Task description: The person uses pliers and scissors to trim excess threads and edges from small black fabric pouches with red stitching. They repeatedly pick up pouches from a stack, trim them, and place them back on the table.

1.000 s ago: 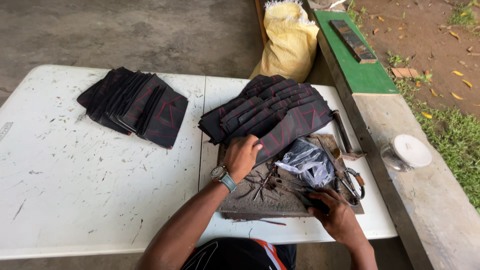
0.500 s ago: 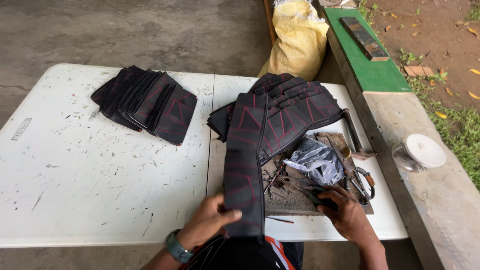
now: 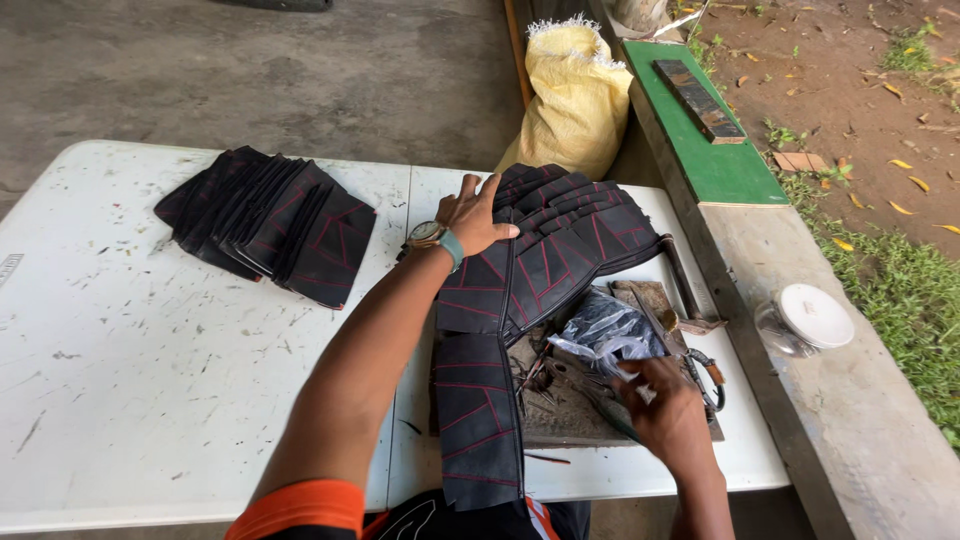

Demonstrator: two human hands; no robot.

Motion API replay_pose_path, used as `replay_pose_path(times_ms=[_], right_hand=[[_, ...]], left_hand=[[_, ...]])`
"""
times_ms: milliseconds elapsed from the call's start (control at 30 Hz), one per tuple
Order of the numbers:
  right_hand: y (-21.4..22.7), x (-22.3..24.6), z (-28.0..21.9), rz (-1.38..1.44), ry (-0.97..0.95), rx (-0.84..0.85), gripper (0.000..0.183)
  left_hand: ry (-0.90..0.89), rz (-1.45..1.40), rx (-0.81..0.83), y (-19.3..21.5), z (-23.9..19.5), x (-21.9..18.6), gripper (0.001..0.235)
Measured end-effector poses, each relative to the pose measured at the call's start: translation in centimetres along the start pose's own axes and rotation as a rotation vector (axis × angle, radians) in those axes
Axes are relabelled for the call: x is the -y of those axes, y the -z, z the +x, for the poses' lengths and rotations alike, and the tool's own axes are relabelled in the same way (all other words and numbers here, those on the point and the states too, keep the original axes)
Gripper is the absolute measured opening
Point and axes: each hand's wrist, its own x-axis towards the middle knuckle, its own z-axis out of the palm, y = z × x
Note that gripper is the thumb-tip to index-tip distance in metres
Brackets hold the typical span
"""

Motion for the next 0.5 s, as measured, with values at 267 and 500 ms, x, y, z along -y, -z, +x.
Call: replay_pose_path(times_ms=[267,500], right_hand=[[-1.9,-4.5,2.8,-0.343,-0.033,0.136,0.022],[-1.2,-4.7,2.1,-0.227,-0.01,0.062,0.024]], left_hand=[[-0.091,-0.216,-0.002,-3.5,0.9,2.1,0.074],[-0.535,-0.731,-0.209,10.4,0.3,-1.3,0.029]])
